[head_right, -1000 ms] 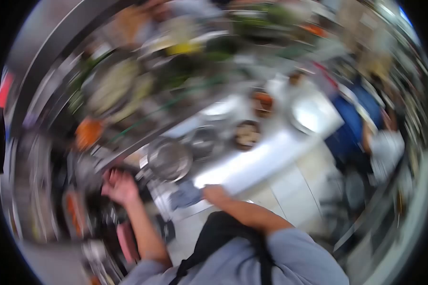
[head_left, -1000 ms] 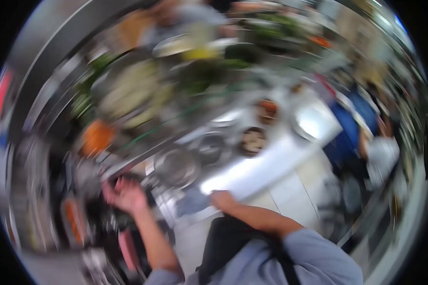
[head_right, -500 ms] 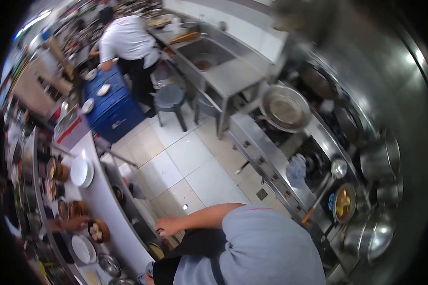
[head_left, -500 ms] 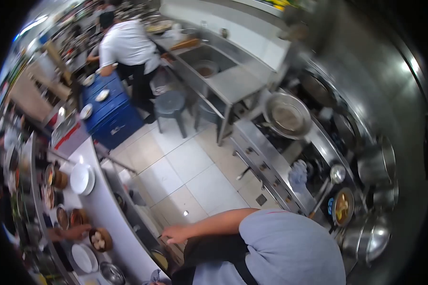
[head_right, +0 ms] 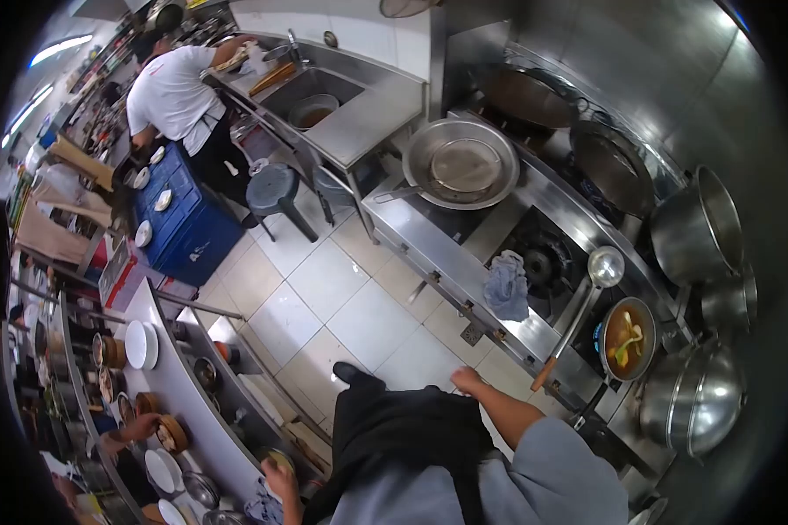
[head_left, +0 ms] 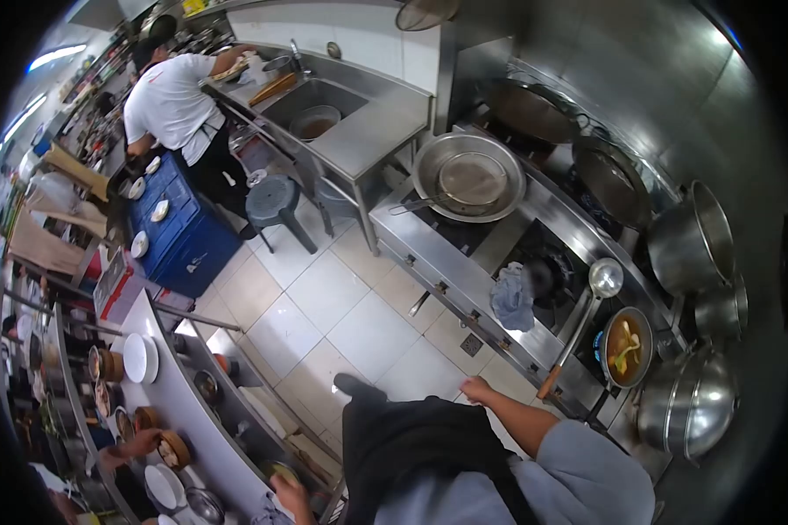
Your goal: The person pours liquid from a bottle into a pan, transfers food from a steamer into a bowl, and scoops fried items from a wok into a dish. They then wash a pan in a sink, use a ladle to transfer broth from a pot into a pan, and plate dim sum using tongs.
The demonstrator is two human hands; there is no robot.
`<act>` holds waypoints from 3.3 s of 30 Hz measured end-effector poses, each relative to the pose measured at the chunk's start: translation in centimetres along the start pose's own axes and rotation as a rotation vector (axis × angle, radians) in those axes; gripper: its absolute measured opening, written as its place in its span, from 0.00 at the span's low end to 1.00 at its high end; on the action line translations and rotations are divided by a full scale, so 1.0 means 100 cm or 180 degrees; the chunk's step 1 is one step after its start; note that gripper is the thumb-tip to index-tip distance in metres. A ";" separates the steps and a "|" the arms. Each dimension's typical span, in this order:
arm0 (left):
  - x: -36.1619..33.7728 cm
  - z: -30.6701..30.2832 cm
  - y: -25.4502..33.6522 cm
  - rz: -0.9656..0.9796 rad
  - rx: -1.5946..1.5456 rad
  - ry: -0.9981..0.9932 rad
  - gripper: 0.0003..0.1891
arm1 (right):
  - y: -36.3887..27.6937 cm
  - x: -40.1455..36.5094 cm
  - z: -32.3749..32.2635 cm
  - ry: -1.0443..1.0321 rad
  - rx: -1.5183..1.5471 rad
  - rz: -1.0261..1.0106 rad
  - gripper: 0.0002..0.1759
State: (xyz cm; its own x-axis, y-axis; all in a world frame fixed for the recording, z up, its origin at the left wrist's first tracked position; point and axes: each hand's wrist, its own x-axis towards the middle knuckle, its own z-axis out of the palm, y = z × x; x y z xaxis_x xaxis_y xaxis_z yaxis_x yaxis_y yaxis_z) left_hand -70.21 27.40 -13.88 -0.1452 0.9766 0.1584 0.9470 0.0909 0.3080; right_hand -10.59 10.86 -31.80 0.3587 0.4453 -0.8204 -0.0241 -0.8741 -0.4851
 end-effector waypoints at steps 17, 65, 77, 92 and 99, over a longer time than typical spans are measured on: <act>0.340 0.212 0.217 0.0759 -0.0629 -0.3132 0.14 | -0.176 0.012 -0.011 0.0262 0.0307 0.0536 0.04; 1.264 0.462 0.900 0.3272 -0.0959 -0.0274 0.22 | -1.305 0.611 -0.250 0.2536 0.0037 -0.2450 0.11; 1.201 0.396 0.913 0.4018 -0.0767 -0.2727 0.35 | -1.008 0.605 -0.096 0.1184 -0.0164 0.0680 0.30; 1.098 0.565 0.976 0.4403 0.0372 -0.3822 0.26 | -1.064 0.519 -0.116 0.0610 0.0612 0.0918 0.45; 1.156 0.516 0.994 0.4870 0.1409 -0.3548 0.20 | -1.056 0.521 -0.109 0.0941 0.0528 0.0913 0.48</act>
State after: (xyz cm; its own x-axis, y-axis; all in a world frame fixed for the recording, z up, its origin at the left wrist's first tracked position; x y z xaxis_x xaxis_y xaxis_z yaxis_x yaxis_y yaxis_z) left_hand 21.93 159.34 -13.36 0.7910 -0.0849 -0.6059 0.0963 -0.9607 0.2604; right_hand 20.78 124.31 -20.01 0.5665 0.0935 -0.8187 -0.3024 -0.9006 -0.3121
